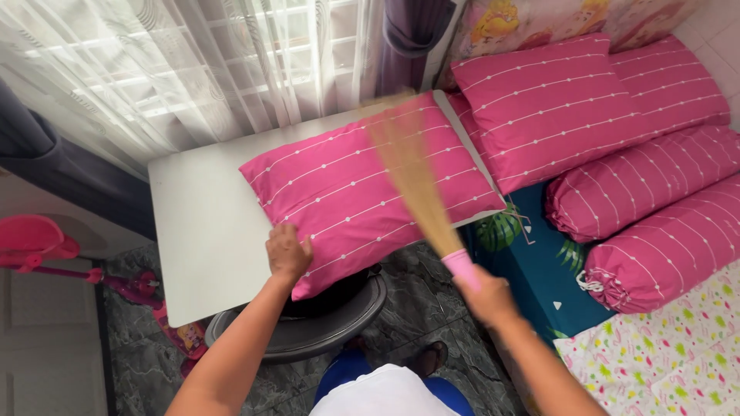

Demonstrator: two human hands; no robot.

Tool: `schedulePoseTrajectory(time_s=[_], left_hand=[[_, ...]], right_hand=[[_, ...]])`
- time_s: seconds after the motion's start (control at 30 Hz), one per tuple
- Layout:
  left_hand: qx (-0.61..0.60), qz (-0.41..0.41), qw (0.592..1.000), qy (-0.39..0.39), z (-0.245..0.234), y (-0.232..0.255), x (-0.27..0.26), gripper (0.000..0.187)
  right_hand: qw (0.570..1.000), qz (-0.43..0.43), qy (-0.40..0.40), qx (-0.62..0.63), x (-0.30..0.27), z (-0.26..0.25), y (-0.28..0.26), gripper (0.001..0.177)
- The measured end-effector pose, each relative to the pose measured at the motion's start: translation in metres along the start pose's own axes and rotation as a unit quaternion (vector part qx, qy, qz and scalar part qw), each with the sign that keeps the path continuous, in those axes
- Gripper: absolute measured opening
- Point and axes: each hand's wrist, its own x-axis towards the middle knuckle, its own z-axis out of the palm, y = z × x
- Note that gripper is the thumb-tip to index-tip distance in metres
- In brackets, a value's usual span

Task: The person is cleaning and tidying a bed by dusting it with a broom and arranging the pillows.

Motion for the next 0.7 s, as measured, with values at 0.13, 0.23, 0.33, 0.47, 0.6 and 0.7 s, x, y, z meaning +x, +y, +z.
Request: schedulePoseTrajectory(time_s=[0.13, 0.23, 0.33, 0.47, 0.6, 0.7], left_hand=[[0.053, 0.132, 0.99, -0.014, 0.026, 0.014, 0.007, 0.051], [0.078, 0.146, 0.986, -0.031, 0.032, 0.02, 0.01, 0.069], [0.079, 0.123, 0.988, -0.045, 0.01, 0.047, 0.011, 0.089], [0.075, 0.092, 0.991, -0.066, 0.005, 0.06, 0.022, 0.1], [0.093, 0.109, 0.987, -0.071, 0.033, 0.048, 0.039, 0.097], [0.105, 0.093, 0.988, -0.065, 0.033, 0.045, 0.044, 0.096]], right_hand=[[0.985, -0.068, -0.137, 0.083, -0.028, -0.019, -0.074, 0.034], [0.982, -0.09, -0.129, 0.109, -0.031, -0.03, -0.071, 0.035], [0.995, -0.042, -0.023, 0.091, -0.017, -0.028, -0.038, 0.033], [0.996, 0.041, 0.052, 0.059, 0.015, -0.017, -0.005, 0.029], [0.998, -0.006, -0.023, 0.058, 0.002, 0.028, -0.012, 0.033], [0.991, -0.024, -0.107, 0.083, -0.024, 0.007, -0.05, 0.036]])
